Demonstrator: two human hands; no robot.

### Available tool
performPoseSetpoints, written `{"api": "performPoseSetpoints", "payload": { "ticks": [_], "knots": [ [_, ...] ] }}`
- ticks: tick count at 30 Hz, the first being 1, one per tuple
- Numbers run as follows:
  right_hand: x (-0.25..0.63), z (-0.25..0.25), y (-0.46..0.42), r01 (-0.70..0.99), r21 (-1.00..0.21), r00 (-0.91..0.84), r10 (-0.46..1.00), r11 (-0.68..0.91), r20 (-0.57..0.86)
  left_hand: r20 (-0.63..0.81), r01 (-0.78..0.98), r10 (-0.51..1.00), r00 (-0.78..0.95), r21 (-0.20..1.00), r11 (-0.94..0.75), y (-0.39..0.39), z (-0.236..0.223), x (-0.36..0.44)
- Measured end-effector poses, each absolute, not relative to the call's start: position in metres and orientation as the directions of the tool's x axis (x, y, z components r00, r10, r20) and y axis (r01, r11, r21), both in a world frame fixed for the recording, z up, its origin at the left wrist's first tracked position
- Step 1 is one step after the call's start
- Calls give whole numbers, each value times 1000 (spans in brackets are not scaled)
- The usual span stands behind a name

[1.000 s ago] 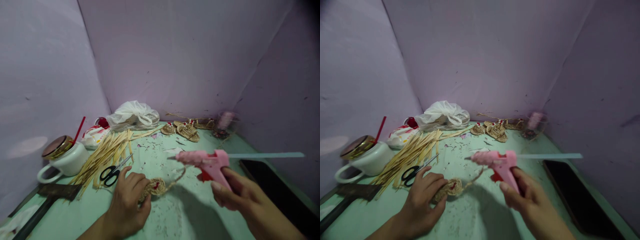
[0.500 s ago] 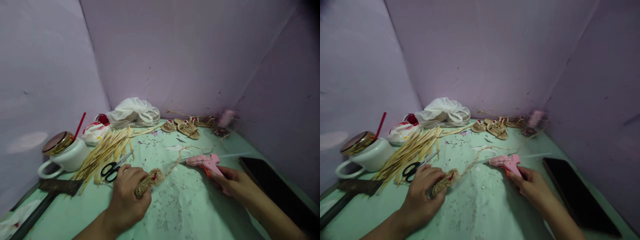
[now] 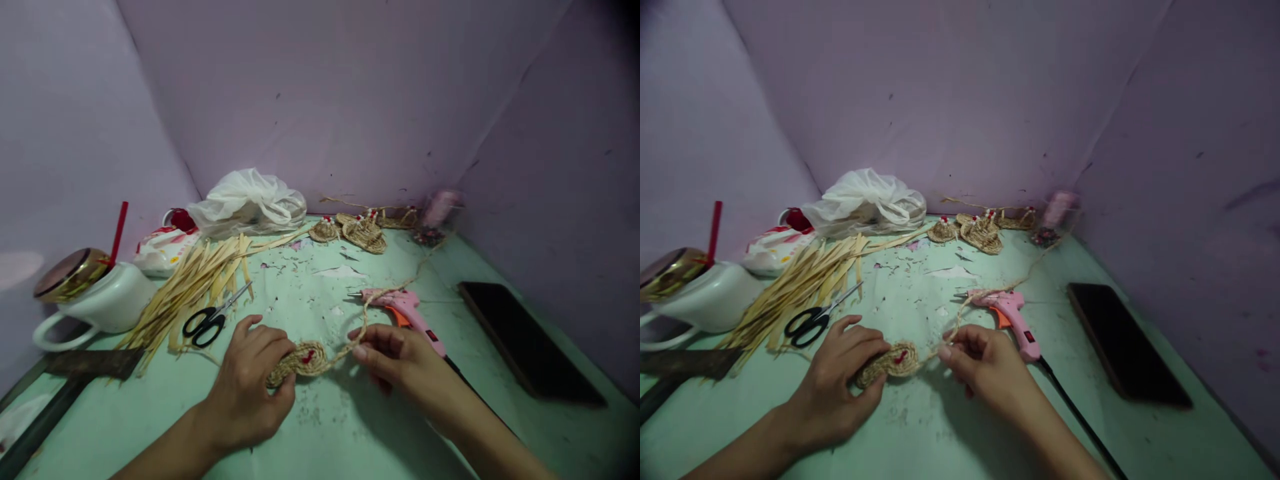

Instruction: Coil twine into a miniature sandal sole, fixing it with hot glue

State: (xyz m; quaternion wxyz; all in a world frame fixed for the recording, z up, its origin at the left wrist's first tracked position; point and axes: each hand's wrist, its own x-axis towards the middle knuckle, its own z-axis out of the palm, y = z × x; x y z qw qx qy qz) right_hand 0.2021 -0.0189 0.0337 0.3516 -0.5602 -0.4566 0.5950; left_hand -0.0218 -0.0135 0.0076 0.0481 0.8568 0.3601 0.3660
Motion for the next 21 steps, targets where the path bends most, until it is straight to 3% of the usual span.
{"api": "performPoseSetpoints", "payload": {
  "ticks": [3, 11, 21],
  "knots": [
    [203, 30, -17, 31, -944, -103, 938, -329, -330, 601, 548, 620, 505, 331, -768, -13, 8, -22],
    [202, 25, -16, 68, -974, -115, 968, -215, -222, 581, 539, 600, 550, 301, -786, -11, 9, -20],
    [192, 14, -19, 57, -968, -134, 960, -242, -248, 499, 457, 509, 702, 232, -858, -16, 11, -23]
  ]
}}
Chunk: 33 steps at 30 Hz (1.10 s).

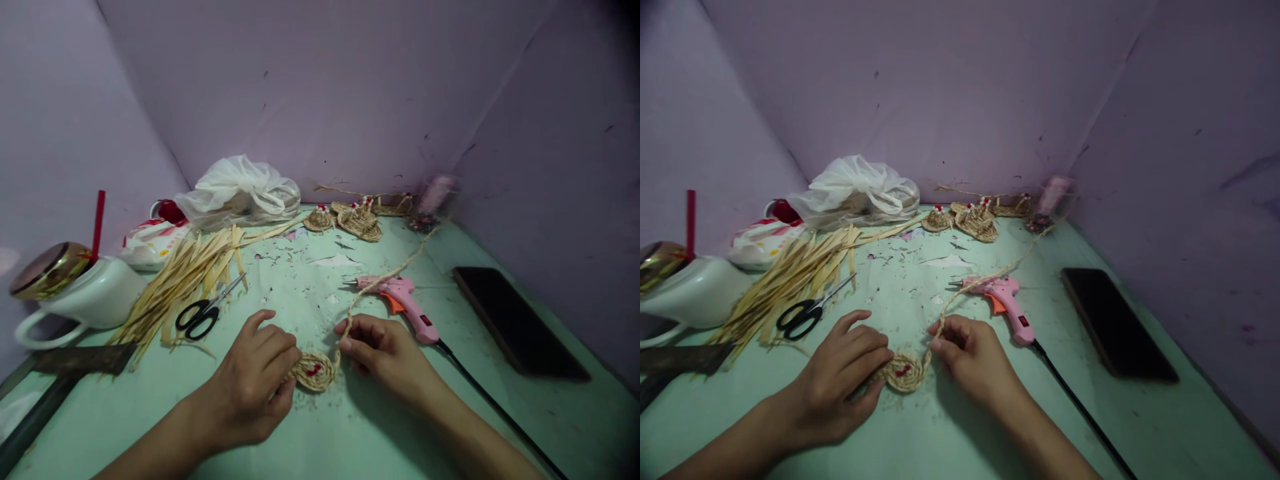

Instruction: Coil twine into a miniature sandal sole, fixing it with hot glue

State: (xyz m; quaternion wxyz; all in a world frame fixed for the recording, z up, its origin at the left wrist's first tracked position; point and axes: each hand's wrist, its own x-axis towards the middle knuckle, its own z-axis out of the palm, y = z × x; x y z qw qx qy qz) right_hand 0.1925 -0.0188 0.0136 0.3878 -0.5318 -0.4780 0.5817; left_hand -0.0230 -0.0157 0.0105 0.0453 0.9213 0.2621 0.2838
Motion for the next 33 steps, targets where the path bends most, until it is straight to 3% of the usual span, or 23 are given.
{"api": "performPoseSetpoints", "payload": {
  "ticks": [7, 17, 33],
  "knots": [
    [190, 15, -22, 48, -964, -184, 946, -262, -267, 450, 424, 440, 777, 141, -894, -18, 16, -21],
    [196, 22, -21, 45, -980, -310, 930, -193, -197, 404, 435, 470, 785, 181, -882, -15, 15, -22],
    [185, 13, -23, 11, -976, -242, 947, -216, -212, 384, 355, 358, 851, 82, -931, -14, 21, -17]
  ]
}}
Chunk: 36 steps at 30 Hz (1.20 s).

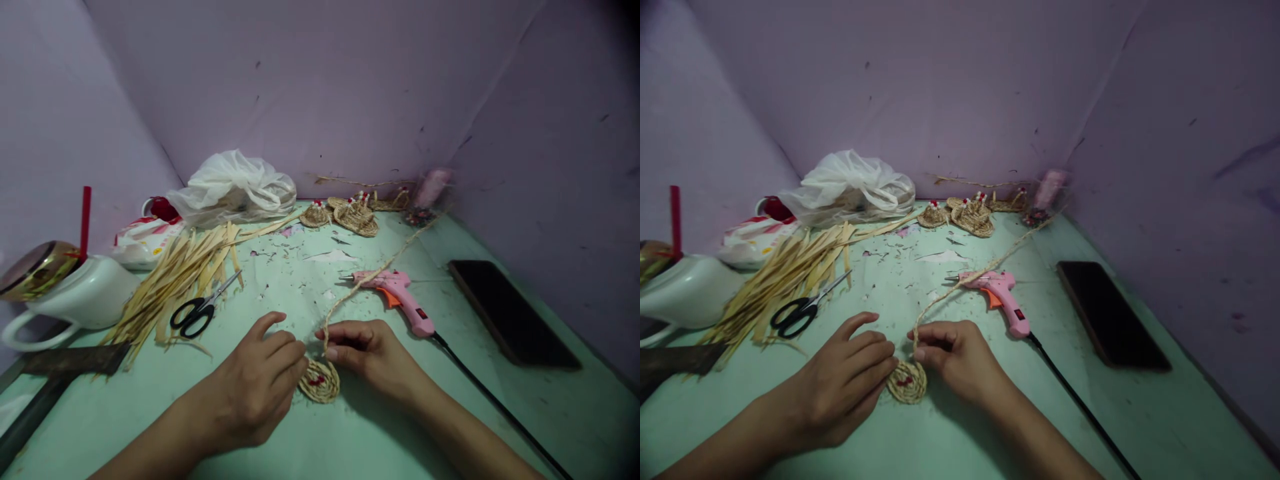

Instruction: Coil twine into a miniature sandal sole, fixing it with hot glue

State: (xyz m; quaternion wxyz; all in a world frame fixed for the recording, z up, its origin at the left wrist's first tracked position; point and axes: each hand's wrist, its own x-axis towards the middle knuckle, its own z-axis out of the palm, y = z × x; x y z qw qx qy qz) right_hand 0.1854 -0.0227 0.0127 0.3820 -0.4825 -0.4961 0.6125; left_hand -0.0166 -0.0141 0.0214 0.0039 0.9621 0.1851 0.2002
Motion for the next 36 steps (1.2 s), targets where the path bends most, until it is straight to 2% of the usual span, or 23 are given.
{"api": "performPoseSetpoints", "payload": {
  "ticks": [13, 15, 18, 20, 25, 30, 36],
  "knots": [
    [183, 2, -23, 186, -968, -198, 959, -167, -203, 362, 358, 374, 854, 111, -927, -12, 24, -15],
    [184, 3, -26, 248, -964, -239, 959, -91, -152, 350, 373, 394, 850, 130, -919, -12, 25, -15],
    [186, 11, -31, 377, -919, -357, 934, 117, -28, 342, 398, 430, 836, 163, -903, -12, 23, -14],
    [187, 17, -33, 435, -880, -405, 914, 190, -2, 353, 414, 459, 815, 198, -888, -12, 20, -14],
    [185, 26, -37, 577, -795, -411, 908, 185, -87, 380, 439, 509, 772, 259, -860, -12, 14, -14],
    [179, 16, -45, 633, -728, -380, 925, 265, 6, 368, 459, 550, 750, 309, -833, -13, 13, -14],
    [175, 9, -47, 622, -745, -311, 949, 239, 44, 320, 471, 599, 734, 396, -788, -12, 15, -13]
  ]
}}
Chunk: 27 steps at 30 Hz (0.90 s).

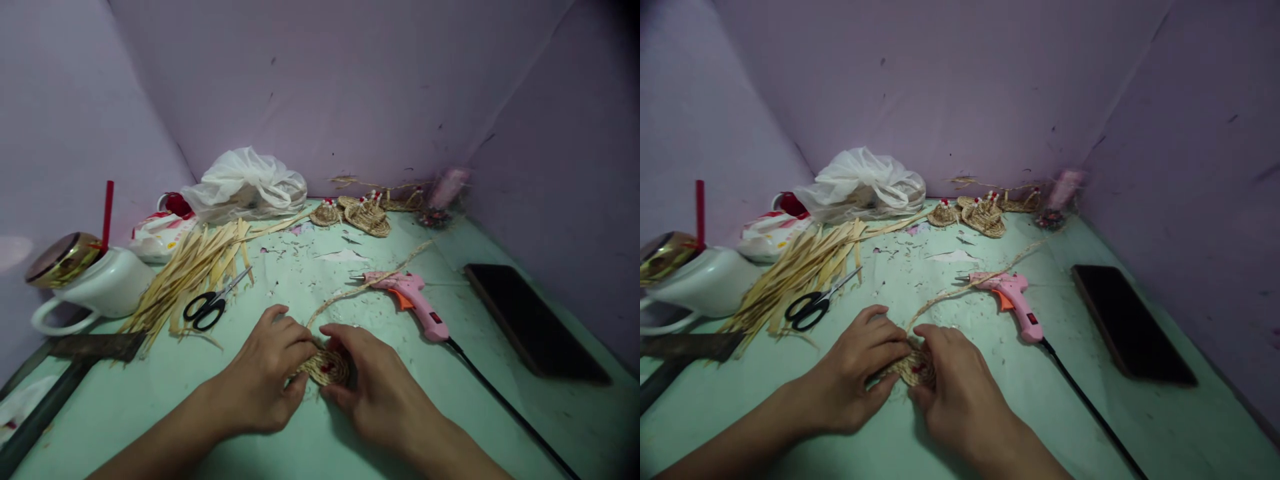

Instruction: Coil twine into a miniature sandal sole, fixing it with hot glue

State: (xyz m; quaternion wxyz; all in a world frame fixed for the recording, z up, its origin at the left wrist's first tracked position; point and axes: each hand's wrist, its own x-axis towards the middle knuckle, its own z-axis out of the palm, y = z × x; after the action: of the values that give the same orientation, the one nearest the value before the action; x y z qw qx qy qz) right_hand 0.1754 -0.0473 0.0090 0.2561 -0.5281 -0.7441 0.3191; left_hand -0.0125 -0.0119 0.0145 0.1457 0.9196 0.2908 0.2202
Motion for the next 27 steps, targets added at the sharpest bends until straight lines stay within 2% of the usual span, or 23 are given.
{"api": "performPoseSetpoints", "payload": {
  "ticks": [9, 20, 27],
  "knots": [
    [171, 11, -45, 616, -769, -252, 968, 169, 11, 254, 486, 634, 730, 459, -744, -11, 18, -11],
    [171, 11, -44, 615, -766, -243, 969, 185, 39, 221, 496, 638, 738, 464, -734, -10, 19, -10],
    [168, 8, -45, 622, -742, -249, 962, 250, 116, 223, 489, 641, 735, 480, -728, -9, 18, -9]
  ]
}}
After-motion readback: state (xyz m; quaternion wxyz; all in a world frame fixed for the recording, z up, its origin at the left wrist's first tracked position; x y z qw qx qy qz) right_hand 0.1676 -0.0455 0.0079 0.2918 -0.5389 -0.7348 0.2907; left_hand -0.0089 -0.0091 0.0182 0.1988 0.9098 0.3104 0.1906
